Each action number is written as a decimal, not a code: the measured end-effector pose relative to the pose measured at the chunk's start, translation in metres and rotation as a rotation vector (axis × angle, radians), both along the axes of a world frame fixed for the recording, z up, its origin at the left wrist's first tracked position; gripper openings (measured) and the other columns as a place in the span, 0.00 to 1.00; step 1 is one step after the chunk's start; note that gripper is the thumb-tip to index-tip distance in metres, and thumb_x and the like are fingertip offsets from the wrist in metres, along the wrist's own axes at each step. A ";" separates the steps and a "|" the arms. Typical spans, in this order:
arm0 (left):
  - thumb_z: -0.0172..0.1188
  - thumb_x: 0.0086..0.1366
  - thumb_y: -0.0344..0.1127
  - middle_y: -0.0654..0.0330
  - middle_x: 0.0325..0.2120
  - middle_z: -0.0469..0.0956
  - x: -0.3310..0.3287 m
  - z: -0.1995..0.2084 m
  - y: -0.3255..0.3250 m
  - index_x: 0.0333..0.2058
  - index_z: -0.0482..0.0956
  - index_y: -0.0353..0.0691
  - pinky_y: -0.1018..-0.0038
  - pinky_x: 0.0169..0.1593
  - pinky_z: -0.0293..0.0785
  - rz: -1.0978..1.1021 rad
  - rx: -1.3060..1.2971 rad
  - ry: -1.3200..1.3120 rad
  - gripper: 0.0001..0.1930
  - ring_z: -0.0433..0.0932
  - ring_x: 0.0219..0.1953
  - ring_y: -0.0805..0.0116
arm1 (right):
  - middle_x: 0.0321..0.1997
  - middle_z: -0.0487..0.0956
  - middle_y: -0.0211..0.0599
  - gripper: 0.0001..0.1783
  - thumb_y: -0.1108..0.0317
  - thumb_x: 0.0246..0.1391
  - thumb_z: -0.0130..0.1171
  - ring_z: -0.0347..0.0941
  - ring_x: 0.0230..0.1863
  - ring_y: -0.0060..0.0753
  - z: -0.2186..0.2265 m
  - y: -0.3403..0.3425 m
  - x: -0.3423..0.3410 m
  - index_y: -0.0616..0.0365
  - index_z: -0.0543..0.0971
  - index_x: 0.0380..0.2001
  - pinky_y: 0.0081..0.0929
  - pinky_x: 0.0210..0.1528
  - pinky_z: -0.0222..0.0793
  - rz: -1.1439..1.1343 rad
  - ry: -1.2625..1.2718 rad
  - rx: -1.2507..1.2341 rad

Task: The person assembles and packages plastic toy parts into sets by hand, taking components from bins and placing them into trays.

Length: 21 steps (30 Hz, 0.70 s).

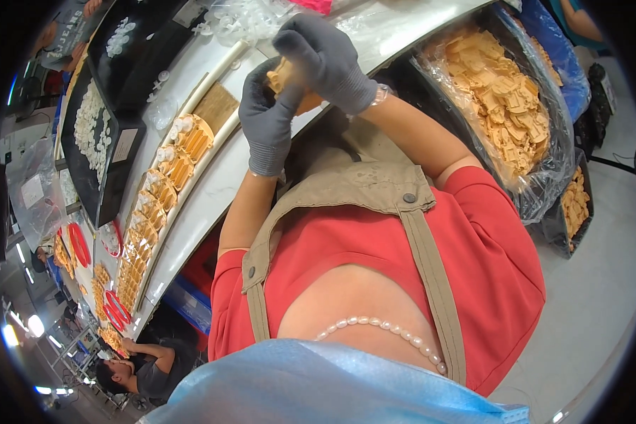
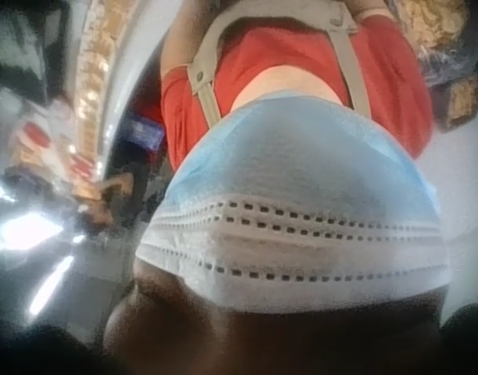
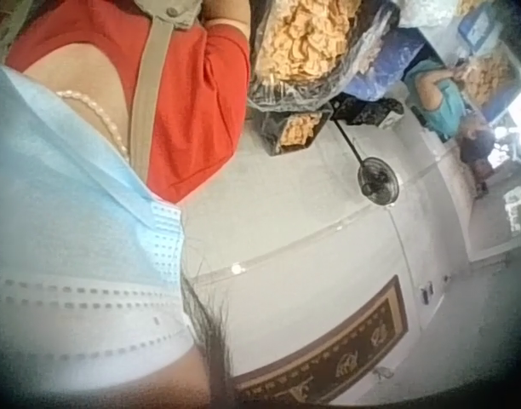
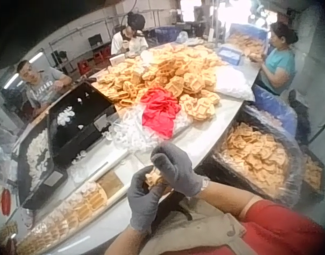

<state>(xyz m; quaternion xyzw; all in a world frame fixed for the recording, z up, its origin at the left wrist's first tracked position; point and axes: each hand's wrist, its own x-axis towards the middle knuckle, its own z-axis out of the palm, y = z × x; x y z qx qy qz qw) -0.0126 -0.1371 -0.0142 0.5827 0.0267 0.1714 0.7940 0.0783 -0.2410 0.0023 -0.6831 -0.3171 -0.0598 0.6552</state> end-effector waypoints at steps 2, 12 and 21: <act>0.63 0.55 0.22 0.59 0.42 0.75 -0.004 0.007 -0.004 0.49 0.69 0.34 0.76 0.49 0.73 0.019 -0.009 0.009 0.22 0.75 0.44 0.72 | 0.24 0.70 0.37 0.24 0.47 0.58 0.48 0.68 0.28 0.28 0.006 0.004 -0.002 0.60 0.73 0.27 0.25 0.33 0.64 -0.030 -0.073 -0.049; 0.61 0.59 0.25 0.58 0.42 0.74 -0.012 0.017 0.000 0.49 0.69 0.34 0.77 0.48 0.71 0.132 0.111 -0.144 0.19 0.74 0.43 0.73 | 0.19 0.65 0.26 0.27 0.47 0.57 0.51 0.61 0.26 0.20 0.026 0.025 -0.003 0.60 0.68 0.17 0.24 0.26 0.57 0.160 0.072 0.126; 0.57 0.63 0.35 0.58 0.52 0.66 -0.002 0.028 0.050 0.60 0.57 0.48 0.59 0.61 0.60 -0.116 -0.441 -0.272 0.28 0.64 0.56 0.60 | 0.44 0.75 0.34 0.28 0.61 0.50 0.64 0.72 0.43 0.24 0.006 -0.001 0.001 0.58 0.68 0.53 0.24 0.45 0.70 0.410 0.303 0.023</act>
